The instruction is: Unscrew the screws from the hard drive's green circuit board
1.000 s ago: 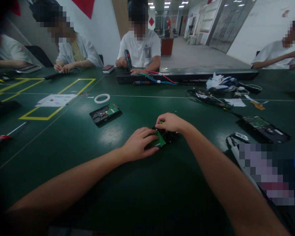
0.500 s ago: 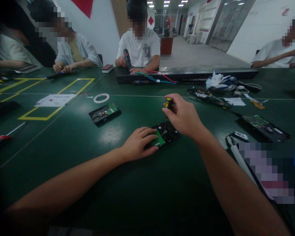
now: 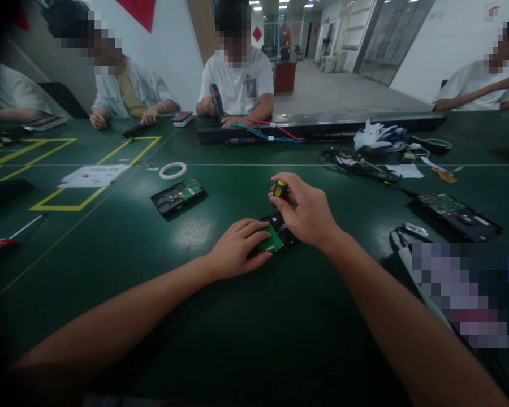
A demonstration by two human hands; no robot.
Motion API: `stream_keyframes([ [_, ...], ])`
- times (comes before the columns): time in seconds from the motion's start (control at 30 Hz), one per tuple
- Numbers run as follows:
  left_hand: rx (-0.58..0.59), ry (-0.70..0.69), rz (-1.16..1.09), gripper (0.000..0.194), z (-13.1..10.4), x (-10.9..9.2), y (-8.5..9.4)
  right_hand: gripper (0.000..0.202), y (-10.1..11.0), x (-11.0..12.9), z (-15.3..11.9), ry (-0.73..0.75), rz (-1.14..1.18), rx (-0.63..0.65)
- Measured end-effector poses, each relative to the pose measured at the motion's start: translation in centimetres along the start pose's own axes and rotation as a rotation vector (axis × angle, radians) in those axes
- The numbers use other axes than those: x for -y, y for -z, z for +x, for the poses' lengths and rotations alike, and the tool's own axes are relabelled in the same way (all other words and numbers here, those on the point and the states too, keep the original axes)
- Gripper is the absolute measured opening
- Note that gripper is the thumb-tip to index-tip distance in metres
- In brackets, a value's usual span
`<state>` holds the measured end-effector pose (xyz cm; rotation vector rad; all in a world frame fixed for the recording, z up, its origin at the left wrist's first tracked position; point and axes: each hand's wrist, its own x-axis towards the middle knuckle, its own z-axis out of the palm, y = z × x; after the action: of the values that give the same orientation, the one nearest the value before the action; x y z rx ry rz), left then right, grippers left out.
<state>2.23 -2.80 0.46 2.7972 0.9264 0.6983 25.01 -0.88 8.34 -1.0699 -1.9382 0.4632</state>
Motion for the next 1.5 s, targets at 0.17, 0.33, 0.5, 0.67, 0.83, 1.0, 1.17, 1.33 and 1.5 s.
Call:
stream_keyframes([
  [0.17,-0.01,-0.006,-0.001,0.041,0.01,0.04,-0.08,0.035,-0.42,-0.84,0.05,0.091,-0.004,-0.046],
  [0.33,-0.006,-0.006,0.009,0.041,0.0,0.1,-0.16,0.035,-0.57,-1.11,0.02,0.1,0.016,-0.033],
  [0.5,0.004,-0.006,0.014,0.041,0.01,0.12,-0.11,0.035,-0.55,-1.1,0.0,0.11,-0.008,-0.047],
  [0.67,0.033,-0.004,0.029,0.041,0.15,-0.2,0.29,0.035,-0.64,-1.16,-0.03,0.102,0.012,-0.051],
  [0.83,0.049,-0.004,0.034,0.04,0.25,-0.35,0.41,0.035,-0.7,-1.14,-0.01,0.105,-0.021,-0.049],
  [1.0,0.052,0.003,0.028,0.04,0.2,-0.29,0.32,0.034,-0.67,-1.12,-0.01,0.109,-0.031,-0.045],
  [1.17,0.05,0.003,0.028,0.041,0.09,-0.25,0.18,0.033,-0.47,-0.85,0.07,0.134,-0.076,-0.09],
  [1.33,0.05,0.0,0.025,0.04,0.11,-0.2,0.17,0.033,-0.53,-0.75,0.04,0.128,-0.051,-0.076],
  [1.5,0.042,-0.005,0.026,0.041,0.16,-0.21,0.22,0.034,-0.68,-0.95,-0.05,0.11,-0.021,-0.056],
])
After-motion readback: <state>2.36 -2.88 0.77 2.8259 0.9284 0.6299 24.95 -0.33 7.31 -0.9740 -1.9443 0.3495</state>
